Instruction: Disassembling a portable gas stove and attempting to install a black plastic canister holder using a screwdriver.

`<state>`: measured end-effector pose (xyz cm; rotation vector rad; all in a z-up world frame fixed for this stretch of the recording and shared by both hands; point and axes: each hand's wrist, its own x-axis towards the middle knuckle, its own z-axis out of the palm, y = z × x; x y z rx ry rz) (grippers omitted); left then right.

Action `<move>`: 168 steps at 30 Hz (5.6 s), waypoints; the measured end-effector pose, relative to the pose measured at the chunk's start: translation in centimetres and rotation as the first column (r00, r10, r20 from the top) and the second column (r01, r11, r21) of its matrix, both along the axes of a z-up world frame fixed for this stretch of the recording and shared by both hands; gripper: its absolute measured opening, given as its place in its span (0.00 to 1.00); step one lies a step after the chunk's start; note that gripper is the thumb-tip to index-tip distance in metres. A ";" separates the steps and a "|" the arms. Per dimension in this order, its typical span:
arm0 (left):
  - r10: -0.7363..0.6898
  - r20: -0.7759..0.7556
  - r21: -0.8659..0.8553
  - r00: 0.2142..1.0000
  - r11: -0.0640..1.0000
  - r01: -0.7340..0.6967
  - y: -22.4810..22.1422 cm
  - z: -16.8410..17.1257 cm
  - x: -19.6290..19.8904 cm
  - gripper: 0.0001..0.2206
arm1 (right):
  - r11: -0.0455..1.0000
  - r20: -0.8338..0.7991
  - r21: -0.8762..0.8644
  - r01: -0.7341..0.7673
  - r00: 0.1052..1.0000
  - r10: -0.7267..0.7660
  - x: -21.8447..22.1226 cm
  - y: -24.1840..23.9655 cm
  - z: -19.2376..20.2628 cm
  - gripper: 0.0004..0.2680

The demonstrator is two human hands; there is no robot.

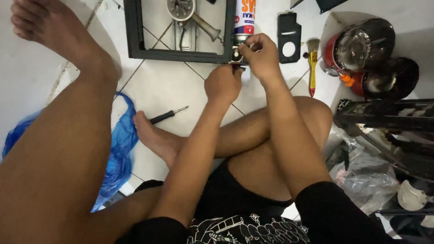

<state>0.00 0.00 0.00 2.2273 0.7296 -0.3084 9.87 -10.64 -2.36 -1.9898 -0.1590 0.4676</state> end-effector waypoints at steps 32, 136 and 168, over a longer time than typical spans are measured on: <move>-0.392 0.466 0.522 0.793 0.846 0.111 0.0 -2.5 19.4 0.06 | 0.960 -0.153 -0.069 -0.272 0.953 0.260 4.3 -1.3 1.1 0.37; 0.594 -0.203 -0.676 0.778 0.490 -0.550 1.5 -2.5 -3.1 0.14 | 0.984 0.250 -0.070 -0.167 0.952 0.179 11.1 0.0 0.1 0.22; 0.531 -0.166 -0.715 0.831 0.515 -0.472 1.8 -1.0 -4.3 0.14 | -0.158 -0.679 0.734 0.661 0.724 -0.124 -14.8 -24.9 12.7 0.20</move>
